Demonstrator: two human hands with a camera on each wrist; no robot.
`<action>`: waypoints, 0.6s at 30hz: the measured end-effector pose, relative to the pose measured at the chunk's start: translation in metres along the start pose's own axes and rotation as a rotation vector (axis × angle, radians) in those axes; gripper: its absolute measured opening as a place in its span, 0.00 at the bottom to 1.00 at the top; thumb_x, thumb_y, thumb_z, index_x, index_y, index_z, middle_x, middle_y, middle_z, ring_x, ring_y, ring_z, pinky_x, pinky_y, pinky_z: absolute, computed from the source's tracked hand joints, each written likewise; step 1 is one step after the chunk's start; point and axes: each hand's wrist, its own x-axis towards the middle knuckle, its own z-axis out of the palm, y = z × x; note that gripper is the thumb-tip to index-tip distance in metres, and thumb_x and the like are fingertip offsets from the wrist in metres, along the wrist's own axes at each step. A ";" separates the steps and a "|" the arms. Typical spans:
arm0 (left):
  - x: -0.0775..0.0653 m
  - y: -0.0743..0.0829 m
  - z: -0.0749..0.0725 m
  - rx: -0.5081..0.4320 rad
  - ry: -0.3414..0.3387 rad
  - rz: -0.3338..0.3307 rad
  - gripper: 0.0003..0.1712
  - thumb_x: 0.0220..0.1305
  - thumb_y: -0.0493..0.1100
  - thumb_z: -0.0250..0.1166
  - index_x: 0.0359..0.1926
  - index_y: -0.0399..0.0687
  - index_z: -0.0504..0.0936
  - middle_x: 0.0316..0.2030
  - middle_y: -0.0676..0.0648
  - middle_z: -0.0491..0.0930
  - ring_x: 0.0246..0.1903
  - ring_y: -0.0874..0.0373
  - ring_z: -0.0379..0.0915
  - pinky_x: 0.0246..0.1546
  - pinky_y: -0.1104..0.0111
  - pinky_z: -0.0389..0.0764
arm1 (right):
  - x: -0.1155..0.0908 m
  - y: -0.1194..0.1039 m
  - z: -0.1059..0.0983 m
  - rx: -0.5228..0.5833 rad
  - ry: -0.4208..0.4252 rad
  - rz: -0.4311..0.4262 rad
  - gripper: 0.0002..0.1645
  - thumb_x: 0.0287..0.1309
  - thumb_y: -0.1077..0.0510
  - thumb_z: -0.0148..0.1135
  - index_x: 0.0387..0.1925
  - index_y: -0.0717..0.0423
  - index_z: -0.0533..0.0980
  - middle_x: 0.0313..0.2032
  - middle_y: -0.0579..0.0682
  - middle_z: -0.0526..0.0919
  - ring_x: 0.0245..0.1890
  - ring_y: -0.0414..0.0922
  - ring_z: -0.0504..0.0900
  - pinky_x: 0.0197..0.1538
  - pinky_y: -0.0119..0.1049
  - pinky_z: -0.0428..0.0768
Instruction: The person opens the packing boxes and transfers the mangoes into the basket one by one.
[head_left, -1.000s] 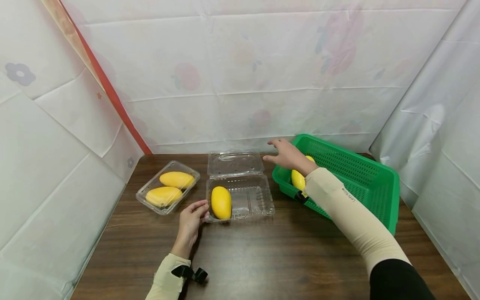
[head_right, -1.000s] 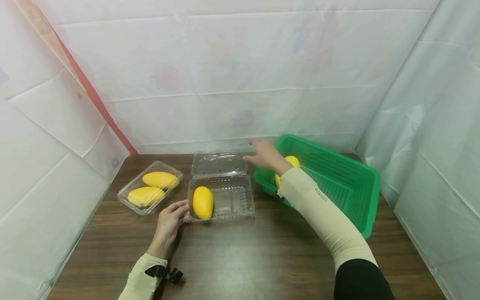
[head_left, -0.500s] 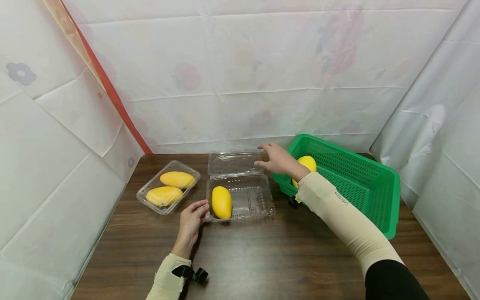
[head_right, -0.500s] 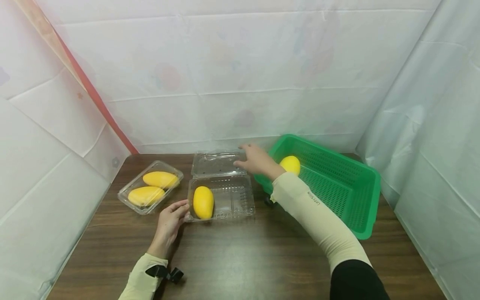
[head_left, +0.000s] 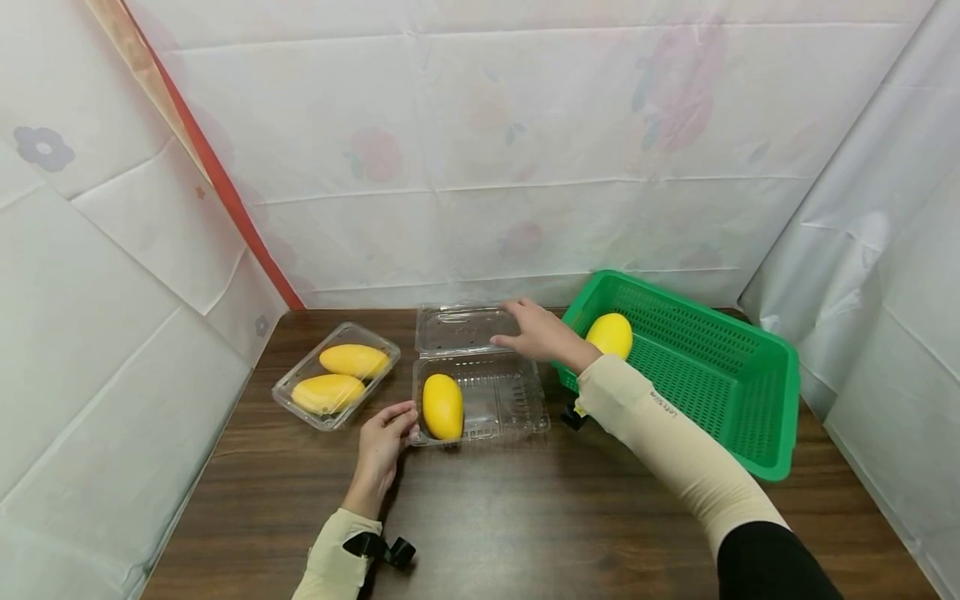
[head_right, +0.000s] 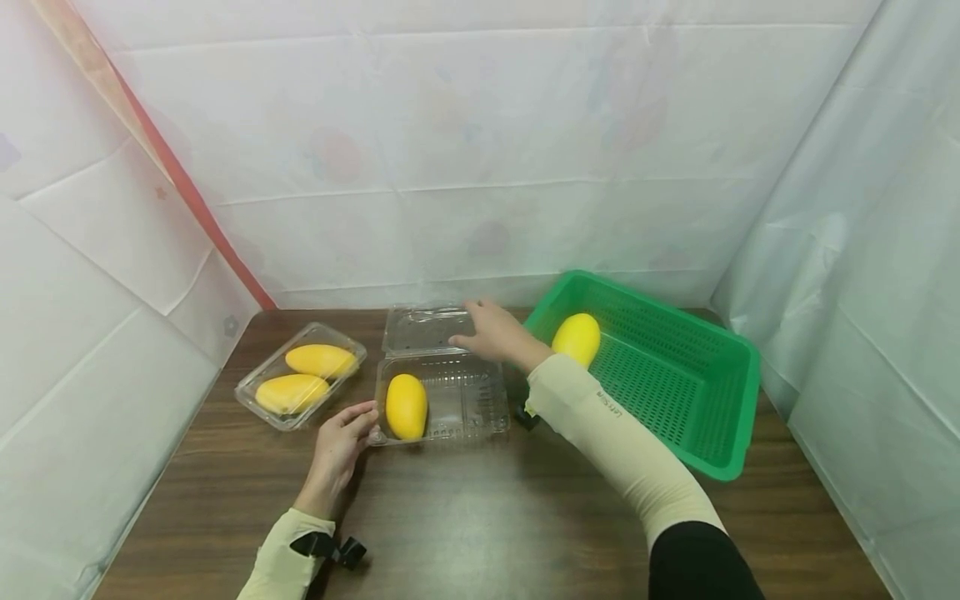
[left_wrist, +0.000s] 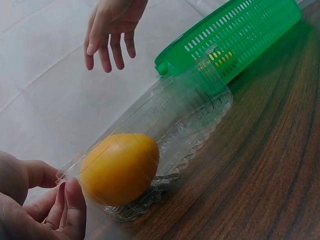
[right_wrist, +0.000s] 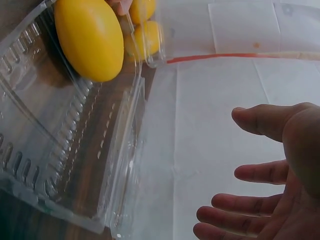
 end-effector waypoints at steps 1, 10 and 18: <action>0.000 0.000 0.000 0.000 0.000 0.000 0.18 0.68 0.35 0.60 0.56 0.31 0.76 0.34 0.50 0.79 0.25 0.66 0.74 0.27 0.77 0.79 | 0.000 -0.001 0.001 -0.002 -0.002 -0.003 0.41 0.65 0.41 0.58 0.73 0.50 0.59 0.71 0.56 0.62 0.69 0.55 0.66 0.65 0.54 0.71; 0.001 0.000 0.001 -0.004 -0.005 0.001 0.17 0.68 0.35 0.60 0.55 0.31 0.76 0.33 0.51 0.79 0.25 0.66 0.74 0.27 0.77 0.78 | 0.005 -0.014 0.009 -0.009 -0.017 -0.022 0.40 0.65 0.41 0.59 0.72 0.49 0.59 0.72 0.56 0.59 0.69 0.55 0.65 0.66 0.54 0.71; 0.001 0.000 -0.002 -0.004 -0.005 0.003 0.18 0.68 0.35 0.60 0.56 0.31 0.76 0.33 0.51 0.78 0.25 0.65 0.74 0.27 0.77 0.78 | 0.013 -0.026 0.025 -0.014 -0.056 -0.046 0.41 0.65 0.41 0.59 0.73 0.47 0.58 0.73 0.56 0.58 0.71 0.55 0.62 0.68 0.54 0.68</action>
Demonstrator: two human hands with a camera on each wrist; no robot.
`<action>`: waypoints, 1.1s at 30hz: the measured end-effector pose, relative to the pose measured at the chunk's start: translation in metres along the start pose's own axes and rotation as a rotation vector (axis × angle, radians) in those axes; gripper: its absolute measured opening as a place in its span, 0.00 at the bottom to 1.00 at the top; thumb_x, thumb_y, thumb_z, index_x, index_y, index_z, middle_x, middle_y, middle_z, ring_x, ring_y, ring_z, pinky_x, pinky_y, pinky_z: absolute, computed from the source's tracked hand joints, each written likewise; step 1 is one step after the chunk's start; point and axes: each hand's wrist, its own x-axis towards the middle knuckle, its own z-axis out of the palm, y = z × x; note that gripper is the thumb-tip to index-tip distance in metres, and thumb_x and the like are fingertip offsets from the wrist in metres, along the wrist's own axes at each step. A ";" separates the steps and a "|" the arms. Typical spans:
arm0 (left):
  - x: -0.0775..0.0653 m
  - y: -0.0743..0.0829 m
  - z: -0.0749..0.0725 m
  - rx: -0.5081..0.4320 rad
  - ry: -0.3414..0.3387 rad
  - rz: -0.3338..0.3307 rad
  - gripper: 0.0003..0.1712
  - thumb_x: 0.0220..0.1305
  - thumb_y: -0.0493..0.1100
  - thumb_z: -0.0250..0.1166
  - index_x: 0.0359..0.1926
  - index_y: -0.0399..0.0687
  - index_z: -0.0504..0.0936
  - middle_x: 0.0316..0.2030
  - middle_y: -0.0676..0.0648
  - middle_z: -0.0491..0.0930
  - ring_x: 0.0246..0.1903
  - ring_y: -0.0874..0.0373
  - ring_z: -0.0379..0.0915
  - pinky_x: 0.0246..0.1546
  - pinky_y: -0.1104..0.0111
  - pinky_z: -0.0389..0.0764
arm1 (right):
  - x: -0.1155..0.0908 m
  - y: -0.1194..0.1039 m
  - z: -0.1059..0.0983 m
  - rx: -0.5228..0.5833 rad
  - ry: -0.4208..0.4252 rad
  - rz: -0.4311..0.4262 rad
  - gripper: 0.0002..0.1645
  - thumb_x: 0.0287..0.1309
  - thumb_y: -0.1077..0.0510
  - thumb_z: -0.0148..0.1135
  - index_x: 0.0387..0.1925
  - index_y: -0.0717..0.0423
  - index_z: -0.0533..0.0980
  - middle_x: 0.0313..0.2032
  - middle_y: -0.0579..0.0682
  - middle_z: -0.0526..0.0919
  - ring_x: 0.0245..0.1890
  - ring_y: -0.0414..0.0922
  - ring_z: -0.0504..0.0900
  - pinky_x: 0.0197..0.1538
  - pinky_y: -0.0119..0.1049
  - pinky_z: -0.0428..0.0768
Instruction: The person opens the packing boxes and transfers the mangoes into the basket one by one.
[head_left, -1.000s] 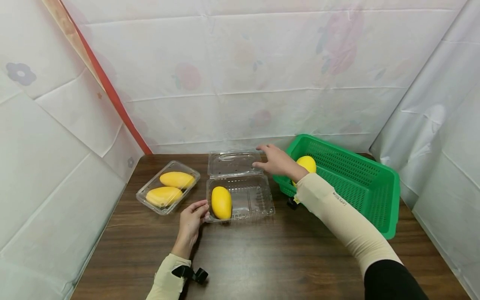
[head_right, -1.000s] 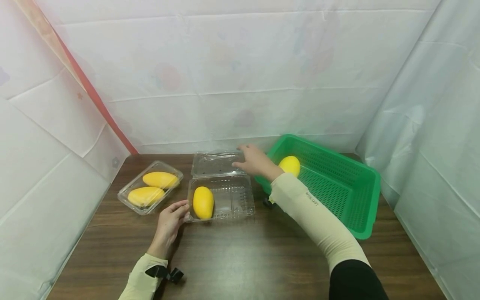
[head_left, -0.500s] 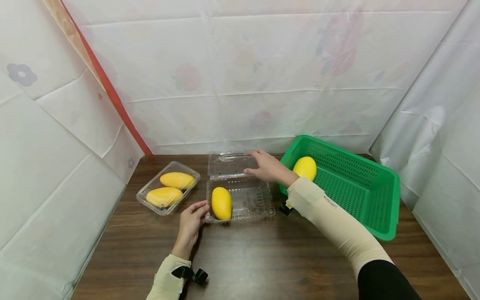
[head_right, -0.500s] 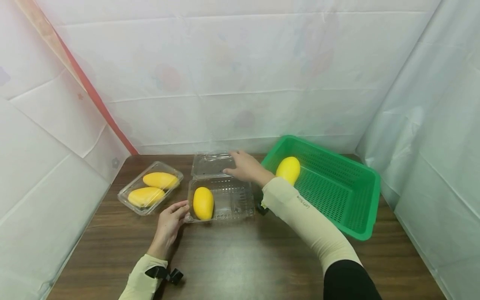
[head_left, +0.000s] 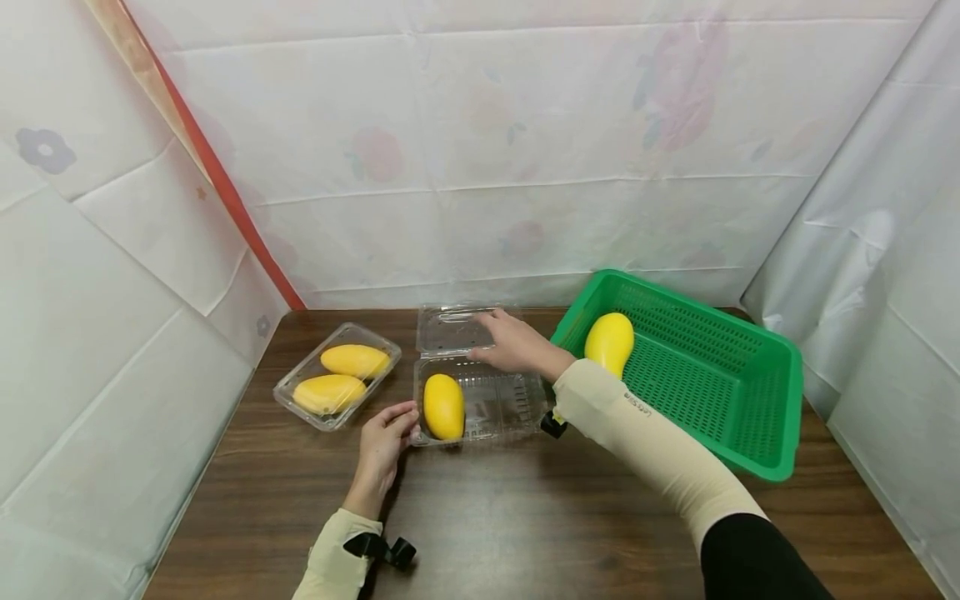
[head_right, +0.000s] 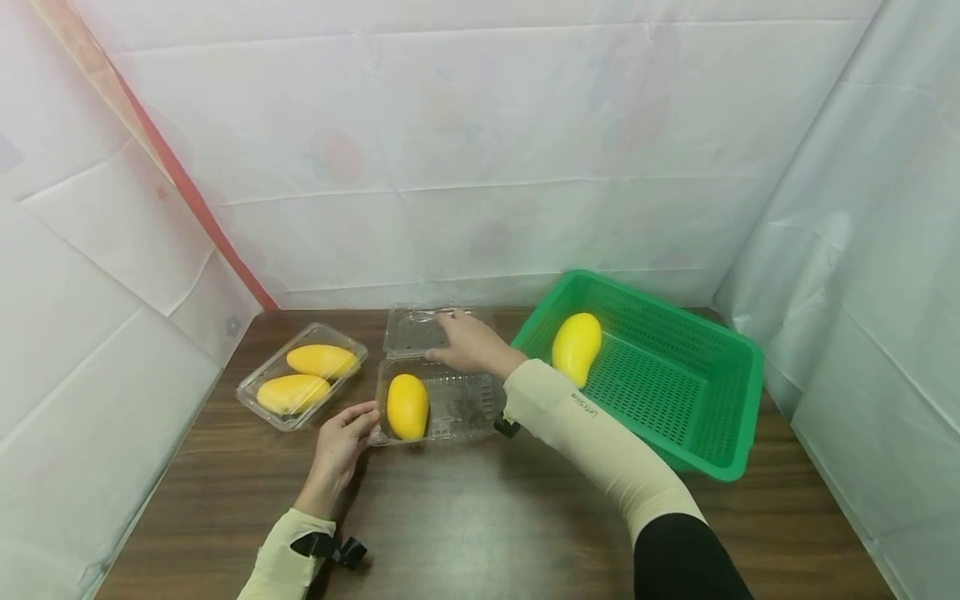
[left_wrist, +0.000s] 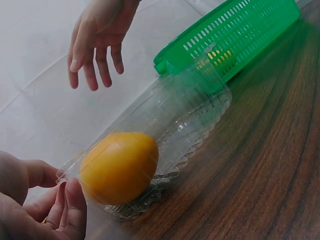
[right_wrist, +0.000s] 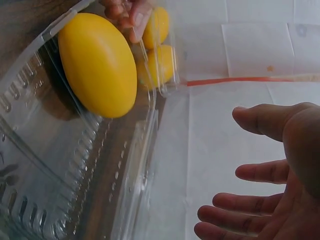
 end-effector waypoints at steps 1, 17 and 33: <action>0.000 0.000 0.000 0.001 0.000 -0.001 0.18 0.68 0.35 0.60 0.56 0.31 0.76 0.33 0.51 0.78 0.25 0.65 0.74 0.27 0.77 0.78 | 0.001 -0.001 0.001 -0.005 -0.003 -0.003 0.41 0.65 0.41 0.59 0.73 0.48 0.58 0.73 0.57 0.58 0.71 0.55 0.62 0.68 0.54 0.68; -0.002 0.001 0.002 0.011 0.013 -0.007 0.17 0.68 0.36 0.60 0.55 0.31 0.76 0.33 0.51 0.78 0.26 0.66 0.73 0.27 0.77 0.78 | 0.011 -0.014 0.033 0.000 -0.062 -0.040 0.39 0.64 0.41 0.60 0.72 0.49 0.61 0.68 0.57 0.65 0.63 0.53 0.72 0.62 0.51 0.75; -0.004 0.002 0.003 0.004 0.018 -0.007 0.18 0.67 0.36 0.61 0.56 0.31 0.76 0.37 0.49 0.79 0.26 0.66 0.73 0.27 0.78 0.78 | 0.018 -0.019 0.060 0.012 -0.131 -0.015 0.44 0.62 0.40 0.61 0.73 0.50 0.58 0.70 0.58 0.63 0.67 0.54 0.69 0.66 0.51 0.72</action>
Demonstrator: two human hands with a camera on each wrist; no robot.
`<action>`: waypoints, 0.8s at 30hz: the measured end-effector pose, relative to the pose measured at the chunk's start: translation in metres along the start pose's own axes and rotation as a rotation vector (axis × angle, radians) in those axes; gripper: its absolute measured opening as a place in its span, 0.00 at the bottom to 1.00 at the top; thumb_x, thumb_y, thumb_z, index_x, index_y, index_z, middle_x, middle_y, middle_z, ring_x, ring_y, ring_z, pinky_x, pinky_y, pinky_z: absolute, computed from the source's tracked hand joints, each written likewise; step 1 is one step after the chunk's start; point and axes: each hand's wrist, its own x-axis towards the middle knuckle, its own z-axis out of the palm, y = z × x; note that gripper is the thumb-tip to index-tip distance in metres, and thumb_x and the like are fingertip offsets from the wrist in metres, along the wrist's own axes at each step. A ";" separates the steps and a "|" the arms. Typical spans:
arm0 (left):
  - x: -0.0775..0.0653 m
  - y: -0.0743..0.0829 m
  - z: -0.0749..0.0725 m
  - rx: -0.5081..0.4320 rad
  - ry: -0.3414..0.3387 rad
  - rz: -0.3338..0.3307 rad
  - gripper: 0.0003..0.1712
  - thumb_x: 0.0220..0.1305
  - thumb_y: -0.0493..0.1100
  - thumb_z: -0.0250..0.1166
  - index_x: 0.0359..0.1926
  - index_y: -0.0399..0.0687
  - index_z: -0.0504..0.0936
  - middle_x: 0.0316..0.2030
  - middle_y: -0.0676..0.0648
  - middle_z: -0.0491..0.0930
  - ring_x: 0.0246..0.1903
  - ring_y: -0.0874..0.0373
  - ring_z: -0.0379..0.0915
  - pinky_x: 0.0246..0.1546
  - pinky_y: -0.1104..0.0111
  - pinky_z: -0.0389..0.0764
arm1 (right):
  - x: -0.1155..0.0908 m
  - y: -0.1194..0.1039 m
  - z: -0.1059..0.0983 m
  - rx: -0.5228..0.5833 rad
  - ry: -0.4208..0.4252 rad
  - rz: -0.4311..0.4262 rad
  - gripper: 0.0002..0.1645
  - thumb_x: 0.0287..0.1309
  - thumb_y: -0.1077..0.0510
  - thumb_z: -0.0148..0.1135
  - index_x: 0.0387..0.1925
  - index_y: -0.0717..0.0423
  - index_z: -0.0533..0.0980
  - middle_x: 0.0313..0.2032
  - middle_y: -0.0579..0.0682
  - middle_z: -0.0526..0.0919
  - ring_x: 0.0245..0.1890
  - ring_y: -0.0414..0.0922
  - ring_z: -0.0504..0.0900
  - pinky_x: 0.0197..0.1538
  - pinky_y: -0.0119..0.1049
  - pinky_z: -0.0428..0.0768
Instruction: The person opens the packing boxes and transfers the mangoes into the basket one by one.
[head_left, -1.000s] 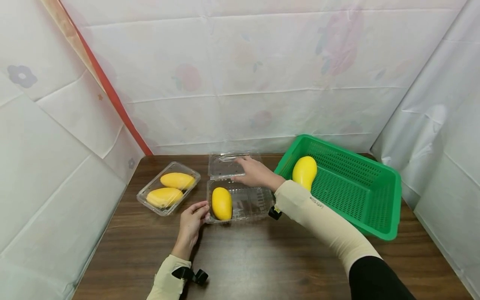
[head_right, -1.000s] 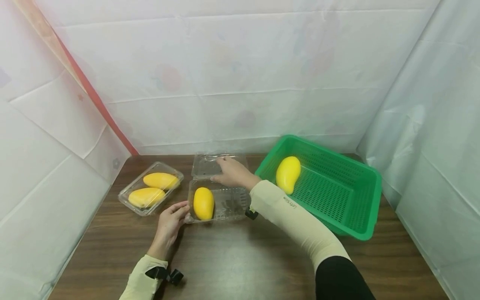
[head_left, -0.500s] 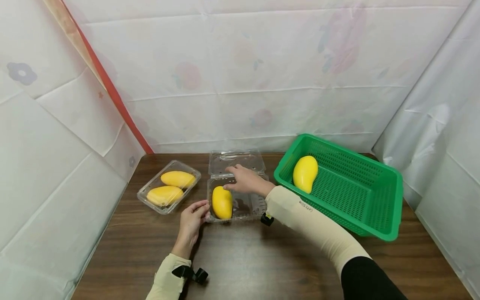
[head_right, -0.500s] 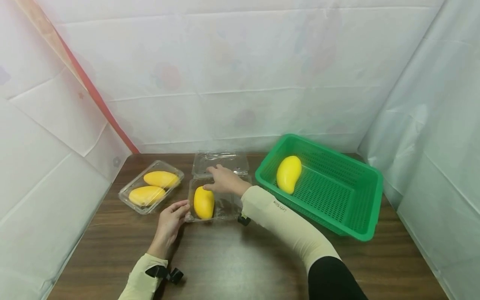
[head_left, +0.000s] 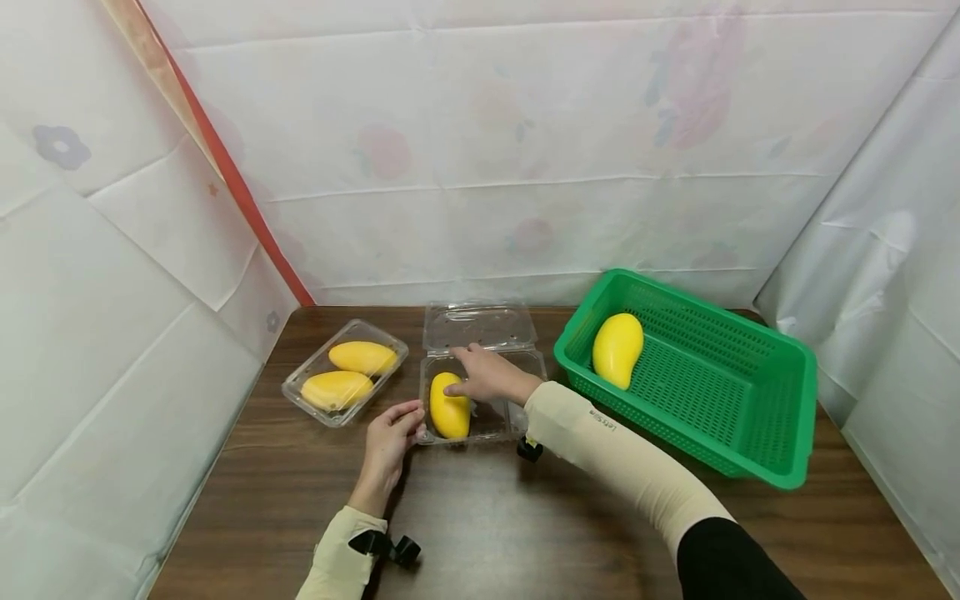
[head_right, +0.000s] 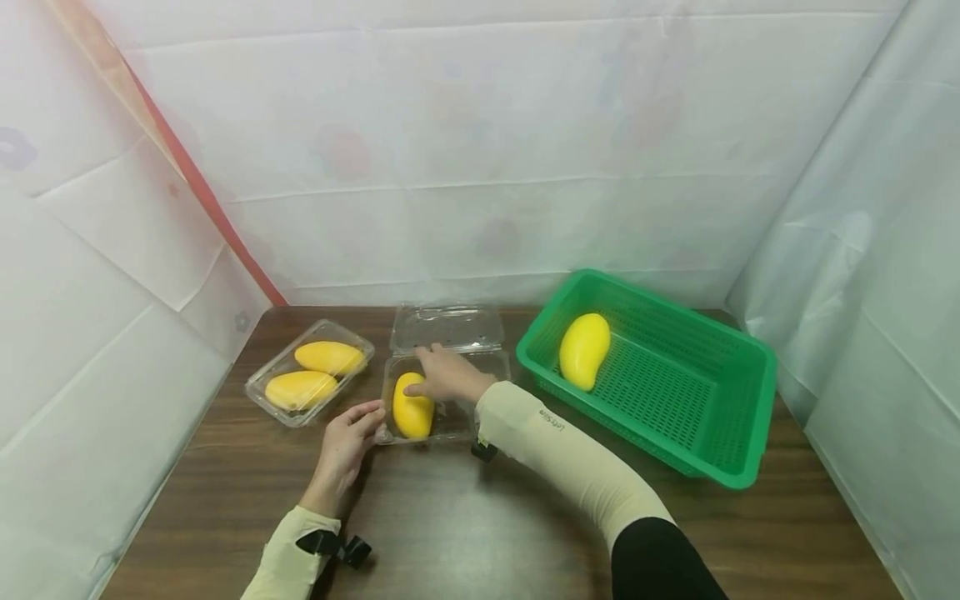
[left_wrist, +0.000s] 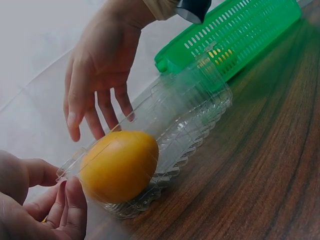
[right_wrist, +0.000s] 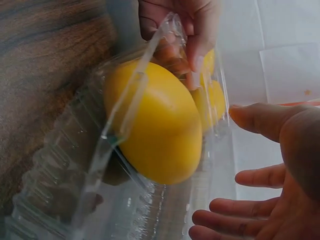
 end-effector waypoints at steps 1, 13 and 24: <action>0.000 0.000 0.000 0.000 0.001 0.000 0.19 0.67 0.36 0.62 0.56 0.31 0.76 0.37 0.49 0.79 0.26 0.66 0.73 0.27 0.78 0.78 | 0.001 0.000 0.002 0.004 -0.004 0.005 0.45 0.62 0.40 0.62 0.73 0.50 0.57 0.70 0.58 0.63 0.67 0.54 0.69 0.66 0.51 0.72; 0.002 -0.002 0.000 -0.017 0.003 0.004 0.18 0.67 0.35 0.61 0.55 0.30 0.76 0.35 0.49 0.78 0.25 0.66 0.74 0.27 0.78 0.78 | 0.005 0.001 0.014 0.040 -0.044 0.044 0.50 0.58 0.38 0.65 0.75 0.48 0.54 0.72 0.58 0.59 0.67 0.56 0.69 0.64 0.53 0.73; 0.002 -0.003 -0.001 -0.007 0.003 0.001 0.16 0.67 0.35 0.61 0.53 0.31 0.77 0.32 0.51 0.78 0.25 0.66 0.74 0.27 0.77 0.78 | 0.008 0.000 0.025 0.027 -0.046 -0.009 0.50 0.56 0.38 0.67 0.72 0.54 0.58 0.60 0.57 0.74 0.53 0.50 0.78 0.54 0.43 0.79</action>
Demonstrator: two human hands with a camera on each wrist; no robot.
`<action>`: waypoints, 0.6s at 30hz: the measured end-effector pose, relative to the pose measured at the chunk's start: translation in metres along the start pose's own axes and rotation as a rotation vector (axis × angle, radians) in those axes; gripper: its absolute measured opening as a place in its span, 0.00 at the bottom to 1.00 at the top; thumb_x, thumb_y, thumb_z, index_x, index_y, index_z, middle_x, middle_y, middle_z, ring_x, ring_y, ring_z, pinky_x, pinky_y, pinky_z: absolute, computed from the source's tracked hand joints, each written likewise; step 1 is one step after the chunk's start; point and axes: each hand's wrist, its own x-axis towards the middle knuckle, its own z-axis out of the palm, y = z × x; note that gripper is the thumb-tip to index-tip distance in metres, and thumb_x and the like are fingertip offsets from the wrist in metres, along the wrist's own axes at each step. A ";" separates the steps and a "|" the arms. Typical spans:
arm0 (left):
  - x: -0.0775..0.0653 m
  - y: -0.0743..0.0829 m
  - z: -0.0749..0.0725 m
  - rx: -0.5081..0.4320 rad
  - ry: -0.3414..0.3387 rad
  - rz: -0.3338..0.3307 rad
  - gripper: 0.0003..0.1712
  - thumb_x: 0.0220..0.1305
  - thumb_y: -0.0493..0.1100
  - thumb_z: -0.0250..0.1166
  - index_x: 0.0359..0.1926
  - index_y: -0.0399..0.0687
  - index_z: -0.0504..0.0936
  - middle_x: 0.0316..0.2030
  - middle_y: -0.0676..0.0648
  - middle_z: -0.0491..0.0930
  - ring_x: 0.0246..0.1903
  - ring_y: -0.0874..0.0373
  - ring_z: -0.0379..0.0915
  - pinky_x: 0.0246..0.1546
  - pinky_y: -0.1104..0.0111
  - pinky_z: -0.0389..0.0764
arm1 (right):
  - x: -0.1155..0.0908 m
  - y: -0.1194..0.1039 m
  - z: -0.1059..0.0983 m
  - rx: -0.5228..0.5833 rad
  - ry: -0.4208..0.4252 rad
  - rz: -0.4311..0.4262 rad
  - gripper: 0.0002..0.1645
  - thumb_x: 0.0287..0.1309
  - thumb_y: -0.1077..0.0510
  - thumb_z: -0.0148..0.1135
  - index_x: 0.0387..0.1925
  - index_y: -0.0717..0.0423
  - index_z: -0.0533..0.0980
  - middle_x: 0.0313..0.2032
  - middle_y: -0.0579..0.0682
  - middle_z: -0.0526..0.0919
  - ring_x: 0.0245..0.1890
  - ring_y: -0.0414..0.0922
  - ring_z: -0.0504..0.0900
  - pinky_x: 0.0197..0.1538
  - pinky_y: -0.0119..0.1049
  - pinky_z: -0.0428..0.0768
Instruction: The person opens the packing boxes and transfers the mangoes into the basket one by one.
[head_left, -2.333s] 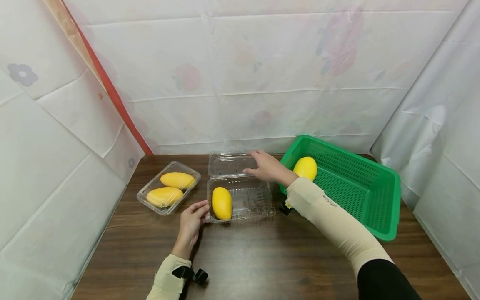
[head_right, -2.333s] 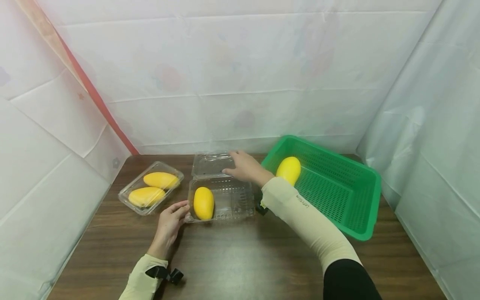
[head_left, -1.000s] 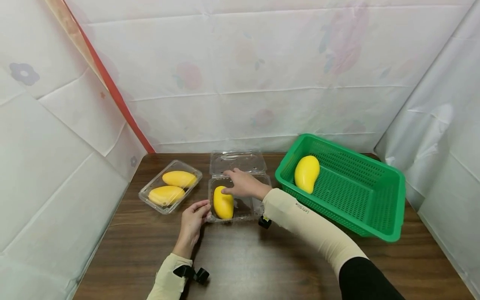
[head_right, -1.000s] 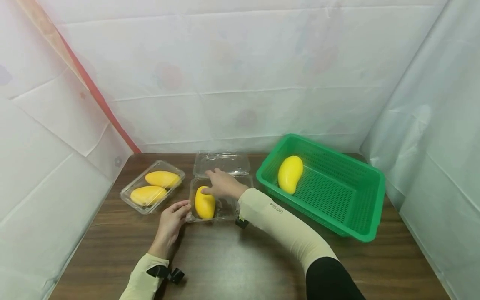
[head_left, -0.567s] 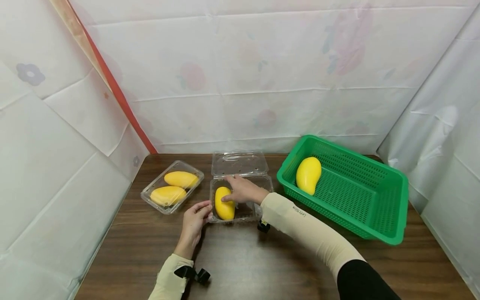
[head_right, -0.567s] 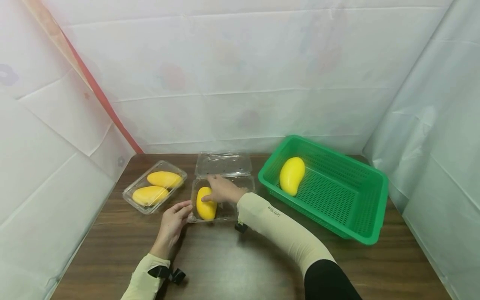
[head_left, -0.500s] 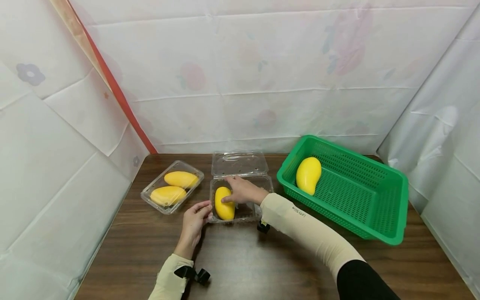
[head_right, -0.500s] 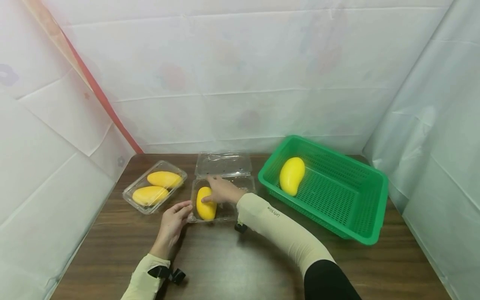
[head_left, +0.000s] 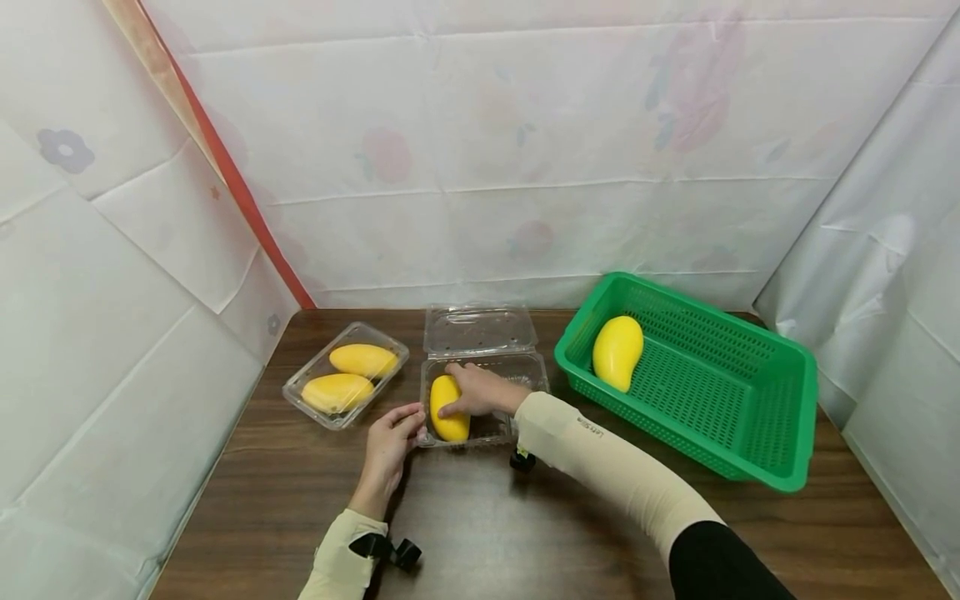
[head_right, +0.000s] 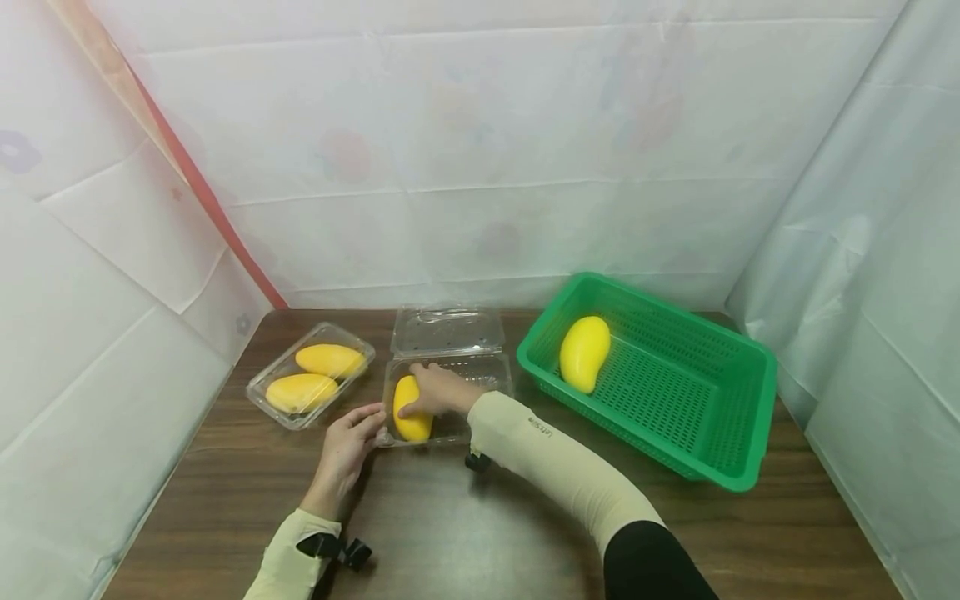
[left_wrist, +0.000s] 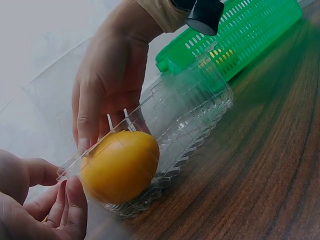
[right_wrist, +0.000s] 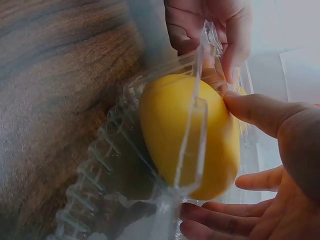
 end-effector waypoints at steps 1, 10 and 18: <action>0.000 0.000 0.000 0.003 -0.003 0.001 0.16 0.67 0.35 0.61 0.54 0.31 0.77 0.33 0.52 0.79 0.26 0.66 0.74 0.27 0.77 0.78 | 0.000 0.000 0.001 0.001 -0.003 -0.007 0.50 0.55 0.38 0.67 0.72 0.54 0.58 0.57 0.56 0.75 0.50 0.48 0.78 0.52 0.41 0.79; 0.000 -0.001 0.000 -0.006 -0.010 0.003 0.17 0.67 0.35 0.61 0.54 0.31 0.77 0.31 0.53 0.78 0.25 0.66 0.74 0.27 0.77 0.78 | 0.004 -0.001 0.009 0.009 -0.009 -0.004 0.53 0.48 0.36 0.72 0.69 0.54 0.60 0.44 0.51 0.78 0.36 0.41 0.76 0.37 0.32 0.77; -0.001 0.000 -0.001 -0.029 -0.012 0.004 0.17 0.67 0.35 0.61 0.54 0.30 0.76 0.31 0.53 0.79 0.25 0.66 0.75 0.26 0.77 0.79 | 0.003 -0.005 0.011 0.012 -0.004 -0.007 0.50 0.46 0.37 0.74 0.65 0.53 0.62 0.40 0.49 0.78 0.33 0.40 0.76 0.34 0.31 0.76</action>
